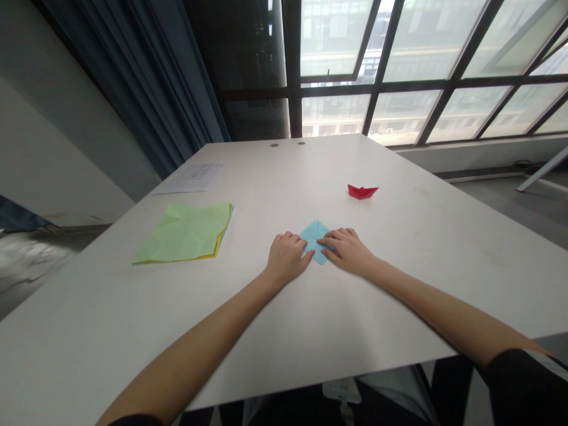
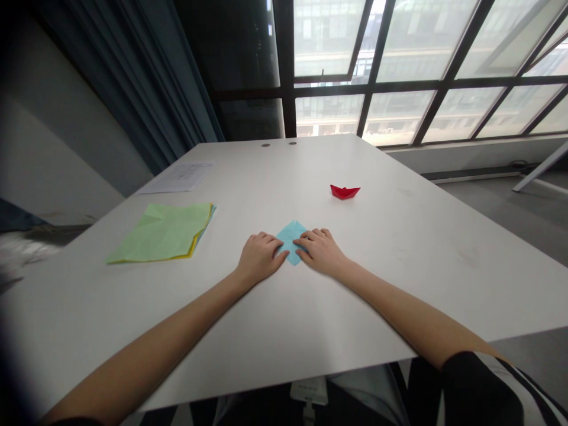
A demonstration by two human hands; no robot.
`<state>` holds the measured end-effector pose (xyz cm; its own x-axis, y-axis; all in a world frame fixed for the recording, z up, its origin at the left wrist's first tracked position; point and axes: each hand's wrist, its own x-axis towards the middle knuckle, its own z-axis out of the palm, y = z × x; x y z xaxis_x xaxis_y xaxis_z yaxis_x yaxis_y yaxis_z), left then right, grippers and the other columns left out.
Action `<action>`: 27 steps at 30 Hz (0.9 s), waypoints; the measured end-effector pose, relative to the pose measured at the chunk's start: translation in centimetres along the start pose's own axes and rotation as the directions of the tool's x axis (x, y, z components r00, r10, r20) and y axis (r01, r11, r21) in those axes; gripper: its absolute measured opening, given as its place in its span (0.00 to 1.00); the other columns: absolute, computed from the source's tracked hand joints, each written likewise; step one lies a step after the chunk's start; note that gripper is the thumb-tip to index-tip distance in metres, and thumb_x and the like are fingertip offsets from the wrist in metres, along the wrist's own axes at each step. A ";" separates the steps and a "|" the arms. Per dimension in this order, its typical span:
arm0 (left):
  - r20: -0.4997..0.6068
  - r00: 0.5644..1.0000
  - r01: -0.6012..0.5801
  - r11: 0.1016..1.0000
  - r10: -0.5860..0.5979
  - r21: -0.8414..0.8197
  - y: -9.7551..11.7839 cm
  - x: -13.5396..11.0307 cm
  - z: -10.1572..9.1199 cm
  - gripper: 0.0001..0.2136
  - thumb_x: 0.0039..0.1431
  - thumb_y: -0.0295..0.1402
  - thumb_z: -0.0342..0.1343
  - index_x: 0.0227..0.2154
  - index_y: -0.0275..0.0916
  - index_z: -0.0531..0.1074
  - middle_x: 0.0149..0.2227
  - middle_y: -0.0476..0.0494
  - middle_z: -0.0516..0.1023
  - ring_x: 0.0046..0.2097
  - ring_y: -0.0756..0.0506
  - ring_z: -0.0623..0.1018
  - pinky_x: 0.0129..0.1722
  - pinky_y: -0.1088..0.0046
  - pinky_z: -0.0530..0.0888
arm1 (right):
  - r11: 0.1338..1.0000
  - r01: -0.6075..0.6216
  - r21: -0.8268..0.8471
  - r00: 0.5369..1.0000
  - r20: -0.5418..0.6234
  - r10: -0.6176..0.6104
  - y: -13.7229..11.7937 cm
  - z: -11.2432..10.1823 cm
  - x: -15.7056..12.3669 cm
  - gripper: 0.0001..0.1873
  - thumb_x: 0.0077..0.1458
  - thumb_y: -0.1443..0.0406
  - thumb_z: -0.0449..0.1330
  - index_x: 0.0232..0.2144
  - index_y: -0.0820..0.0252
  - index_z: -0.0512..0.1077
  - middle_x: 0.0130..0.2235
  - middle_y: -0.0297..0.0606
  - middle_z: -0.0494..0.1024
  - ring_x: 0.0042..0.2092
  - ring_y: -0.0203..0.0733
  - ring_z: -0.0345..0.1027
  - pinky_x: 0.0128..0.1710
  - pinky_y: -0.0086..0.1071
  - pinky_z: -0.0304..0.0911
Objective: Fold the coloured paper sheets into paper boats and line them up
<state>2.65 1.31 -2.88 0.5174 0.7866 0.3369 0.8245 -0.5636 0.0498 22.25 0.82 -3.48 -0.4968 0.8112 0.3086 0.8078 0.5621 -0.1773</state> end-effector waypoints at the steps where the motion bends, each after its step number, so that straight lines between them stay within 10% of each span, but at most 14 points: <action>1: -0.002 1.000 0.013 1.000 -0.013 0.021 0.0 0.0 0.0 0.16 0.56 0.44 0.47 0.34 0.38 0.73 0.34 0.40 0.75 0.41 0.41 0.69 0.40 0.62 0.62 | 1.000 0.001 -0.010 1.000 0.003 -0.001 0.0 -0.1 -0.1 0.16 0.57 0.59 0.50 0.45 0.54 0.70 0.42 0.40 0.73 0.44 0.44 0.62 0.46 0.39 0.48; 27: -0.074 0.982 0.159 0.968 -0.176 -0.196 -1.6 0.1 0.6 0.08 0.52 0.36 0.53 0.33 0.40 0.71 0.37 0.45 0.74 0.42 0.43 0.69 0.43 0.66 0.65 | 0.999 -0.031 -0.010 0.999 0.020 0.031 0.3 -0.1 -0.2 0.16 0.56 0.58 0.51 0.43 0.57 0.70 0.41 0.41 0.73 0.43 0.43 0.63 0.46 0.38 0.49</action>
<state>1.51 2.47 -3.49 0.3459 0.8526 0.3917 0.8350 -0.4701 0.2860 22.62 0.83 -3.50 -0.4777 0.8314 0.2839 0.8260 0.5351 -0.1771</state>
